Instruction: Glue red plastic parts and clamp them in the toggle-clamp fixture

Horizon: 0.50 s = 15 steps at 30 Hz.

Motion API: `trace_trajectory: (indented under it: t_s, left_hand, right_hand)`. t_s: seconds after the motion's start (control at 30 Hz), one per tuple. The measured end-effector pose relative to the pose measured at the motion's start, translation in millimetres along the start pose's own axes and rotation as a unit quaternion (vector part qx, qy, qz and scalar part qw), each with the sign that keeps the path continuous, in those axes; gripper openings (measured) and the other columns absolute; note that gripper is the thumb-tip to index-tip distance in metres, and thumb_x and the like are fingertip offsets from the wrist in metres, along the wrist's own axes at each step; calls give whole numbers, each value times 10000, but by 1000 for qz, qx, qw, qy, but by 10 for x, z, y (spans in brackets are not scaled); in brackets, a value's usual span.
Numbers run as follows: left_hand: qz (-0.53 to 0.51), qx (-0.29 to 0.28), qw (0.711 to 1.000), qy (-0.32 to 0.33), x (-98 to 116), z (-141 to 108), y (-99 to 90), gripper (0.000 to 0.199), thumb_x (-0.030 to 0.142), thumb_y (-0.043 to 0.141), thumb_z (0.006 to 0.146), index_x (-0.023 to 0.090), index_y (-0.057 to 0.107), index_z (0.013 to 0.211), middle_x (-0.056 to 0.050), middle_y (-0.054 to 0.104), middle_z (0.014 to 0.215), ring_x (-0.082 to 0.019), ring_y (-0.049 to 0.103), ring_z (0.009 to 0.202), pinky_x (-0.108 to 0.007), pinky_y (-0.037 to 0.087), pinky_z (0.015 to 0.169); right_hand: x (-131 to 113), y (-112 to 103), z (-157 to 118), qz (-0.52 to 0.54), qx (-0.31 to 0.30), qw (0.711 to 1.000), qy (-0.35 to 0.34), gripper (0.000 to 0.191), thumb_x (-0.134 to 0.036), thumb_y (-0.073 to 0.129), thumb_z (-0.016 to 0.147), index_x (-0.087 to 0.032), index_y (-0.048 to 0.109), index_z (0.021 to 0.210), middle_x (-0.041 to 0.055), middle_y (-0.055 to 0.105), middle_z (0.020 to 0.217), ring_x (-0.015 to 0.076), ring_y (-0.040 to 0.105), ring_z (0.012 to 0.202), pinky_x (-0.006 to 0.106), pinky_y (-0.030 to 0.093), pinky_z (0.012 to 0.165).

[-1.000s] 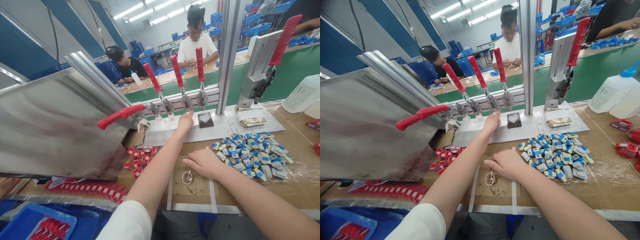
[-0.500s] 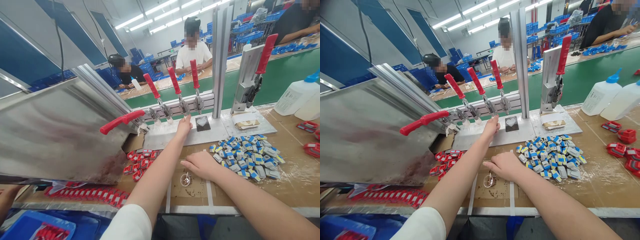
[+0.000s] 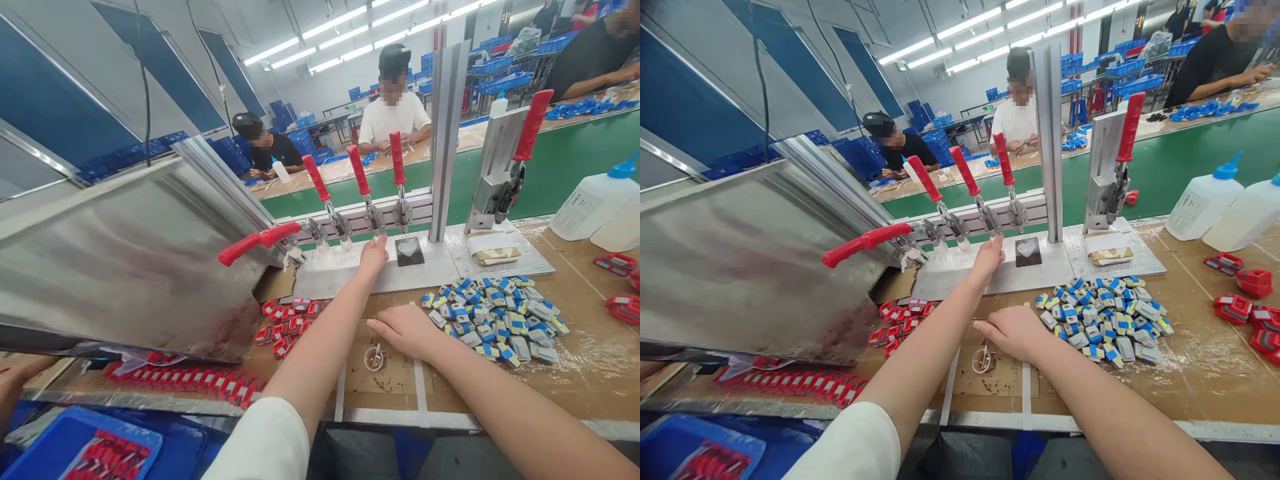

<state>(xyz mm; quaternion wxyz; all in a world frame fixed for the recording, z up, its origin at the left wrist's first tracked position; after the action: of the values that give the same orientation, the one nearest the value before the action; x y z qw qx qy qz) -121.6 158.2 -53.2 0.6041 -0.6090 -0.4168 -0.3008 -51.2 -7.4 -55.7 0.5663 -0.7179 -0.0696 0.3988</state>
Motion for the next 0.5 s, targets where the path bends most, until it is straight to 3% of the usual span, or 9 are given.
trace_trajectory:
  t_s: [0.1,0.27,0.5]
  left_hand:
    - [60,-15,997,41,58,34,-83,433,627,477,986,224,500,830,6,574,656,-170,525,622,-295,369,650]
    - [168,8,982,88,91,93,-201,355,598,506,981,248,519,922,2,632,767,-194,553,704,-301,348,683]
    - [4,2,1000,29,-16,16,56,460,612,345,1031,227,486,823,-2,570,660,-174,538,630,-291,371,639]
  right_hand:
    - [-7,0,-1,7,8,1000,-11,638,-586,215,1098,-194,670,883,52,739,902,191,656,817,297,267,648]
    - [9,9,4,8,1,1000,-4,632,-582,224,1097,-199,689,907,61,747,928,195,659,832,289,292,667]
    - [17,5,6,-1,1,1000,4,650,-606,214,1091,-197,677,887,66,750,918,210,679,834,296,293,659]
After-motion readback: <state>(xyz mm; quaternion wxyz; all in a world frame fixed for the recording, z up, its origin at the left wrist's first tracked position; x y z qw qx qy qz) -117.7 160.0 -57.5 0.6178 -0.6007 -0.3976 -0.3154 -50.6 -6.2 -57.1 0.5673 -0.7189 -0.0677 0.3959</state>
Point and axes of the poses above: each hand's wrist, its own z-axis towards the middle knuckle, its own y-axis out of the palm, x = y × z, the point moved 10 cm from there along z, towards the middle knuckle
